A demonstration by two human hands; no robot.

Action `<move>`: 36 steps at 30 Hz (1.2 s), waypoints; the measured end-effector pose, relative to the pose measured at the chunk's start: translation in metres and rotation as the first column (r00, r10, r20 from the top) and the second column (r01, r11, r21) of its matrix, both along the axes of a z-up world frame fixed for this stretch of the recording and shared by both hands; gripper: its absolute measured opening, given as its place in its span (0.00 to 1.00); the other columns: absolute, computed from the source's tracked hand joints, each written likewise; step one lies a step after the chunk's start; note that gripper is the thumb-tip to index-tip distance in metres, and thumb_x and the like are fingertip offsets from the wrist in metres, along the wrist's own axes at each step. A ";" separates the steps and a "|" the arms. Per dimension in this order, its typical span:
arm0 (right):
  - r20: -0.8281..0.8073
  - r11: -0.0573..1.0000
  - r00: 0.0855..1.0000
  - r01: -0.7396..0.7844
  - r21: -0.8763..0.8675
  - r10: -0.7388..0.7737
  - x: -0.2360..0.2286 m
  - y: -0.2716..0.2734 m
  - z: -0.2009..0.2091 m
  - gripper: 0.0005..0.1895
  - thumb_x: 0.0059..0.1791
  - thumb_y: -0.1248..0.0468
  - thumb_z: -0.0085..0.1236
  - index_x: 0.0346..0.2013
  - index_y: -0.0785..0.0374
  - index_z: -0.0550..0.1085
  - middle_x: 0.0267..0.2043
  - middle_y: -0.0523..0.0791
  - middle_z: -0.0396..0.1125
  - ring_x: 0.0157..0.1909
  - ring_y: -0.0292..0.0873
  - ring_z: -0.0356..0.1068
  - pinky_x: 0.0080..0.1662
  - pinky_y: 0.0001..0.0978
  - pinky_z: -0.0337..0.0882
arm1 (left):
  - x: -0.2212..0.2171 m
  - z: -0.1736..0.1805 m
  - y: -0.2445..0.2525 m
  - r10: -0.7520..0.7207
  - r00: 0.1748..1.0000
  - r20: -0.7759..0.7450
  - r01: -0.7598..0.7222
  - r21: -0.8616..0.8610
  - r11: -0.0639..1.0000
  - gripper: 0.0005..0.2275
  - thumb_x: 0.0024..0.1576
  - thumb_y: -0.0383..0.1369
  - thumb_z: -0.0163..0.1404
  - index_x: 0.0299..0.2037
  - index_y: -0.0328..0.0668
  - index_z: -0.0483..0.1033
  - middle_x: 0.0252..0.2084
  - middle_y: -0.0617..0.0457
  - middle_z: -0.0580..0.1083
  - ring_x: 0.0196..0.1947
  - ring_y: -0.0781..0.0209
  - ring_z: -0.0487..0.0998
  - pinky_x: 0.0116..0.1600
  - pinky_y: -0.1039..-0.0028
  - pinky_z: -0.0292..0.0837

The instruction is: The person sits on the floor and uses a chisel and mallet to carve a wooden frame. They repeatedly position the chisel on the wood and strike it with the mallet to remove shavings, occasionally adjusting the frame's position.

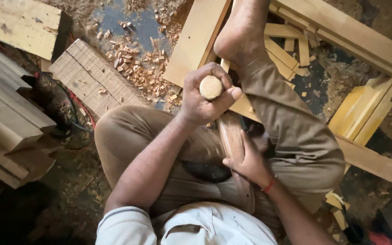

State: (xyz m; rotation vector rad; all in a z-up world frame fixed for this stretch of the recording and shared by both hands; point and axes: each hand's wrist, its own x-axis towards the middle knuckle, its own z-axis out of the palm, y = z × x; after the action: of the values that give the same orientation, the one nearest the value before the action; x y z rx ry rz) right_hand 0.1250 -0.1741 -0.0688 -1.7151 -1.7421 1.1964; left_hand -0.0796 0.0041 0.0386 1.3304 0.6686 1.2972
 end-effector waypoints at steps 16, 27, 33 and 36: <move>-0.088 0.907 0.994 0.016 -0.420 -0.058 0.040 -0.016 0.048 0.60 0.34 0.48 0.71 0.74 0.66 0.52 0.70 0.56 0.60 0.70 0.51 0.61 0.67 0.38 0.61 | 0.005 -0.029 0.001 -0.164 0.986 -0.038 0.166 0.034 0.986 0.11 0.55 0.25 0.62 0.33 0.42 0.69 0.31 0.62 0.73 0.32 0.75 0.72 0.38 0.81 0.69; -0.382 0.941 0.877 0.335 0.048 -0.292 0.042 0.012 0.208 0.45 0.40 0.63 0.73 0.66 0.72 0.60 0.48 0.56 0.71 0.46 0.49 0.77 0.50 0.40 0.79 | 0.014 -0.046 0.006 -0.002 1.000 -0.004 0.002 0.058 0.998 0.10 0.54 0.25 0.61 0.33 0.44 0.69 0.30 0.61 0.71 0.29 0.73 0.72 0.35 0.80 0.71; 0.205 0.737 0.958 0.010 0.676 -0.202 0.025 0.050 0.233 0.37 0.43 0.63 0.71 0.62 0.54 0.62 0.50 0.49 0.68 0.50 0.47 0.73 0.50 0.41 0.76 | 0.015 -0.080 -0.006 0.063 0.983 -0.175 -0.058 0.033 0.998 0.09 0.55 0.26 0.61 0.35 0.43 0.71 0.32 0.57 0.73 0.31 0.70 0.74 0.38 0.77 0.73; 0.783 0.450 0.560 -0.646 0.617 -0.270 0.025 0.075 0.243 0.26 0.53 0.57 0.66 0.64 0.32 0.69 0.42 0.46 0.70 0.36 0.44 0.73 0.37 0.39 0.77 | 0.018 -0.091 0.005 0.123 0.962 -0.244 -0.101 0.101 0.990 0.09 0.55 0.26 0.61 0.35 0.43 0.71 0.32 0.57 0.73 0.31 0.70 0.74 0.38 0.76 0.73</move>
State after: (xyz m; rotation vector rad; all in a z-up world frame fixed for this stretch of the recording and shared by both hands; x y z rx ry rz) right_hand 0.1500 -0.0989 0.1745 -1.3155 -2.4605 -0.7510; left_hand -0.0617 0.0093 -0.0523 1.5631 0.8802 1.2717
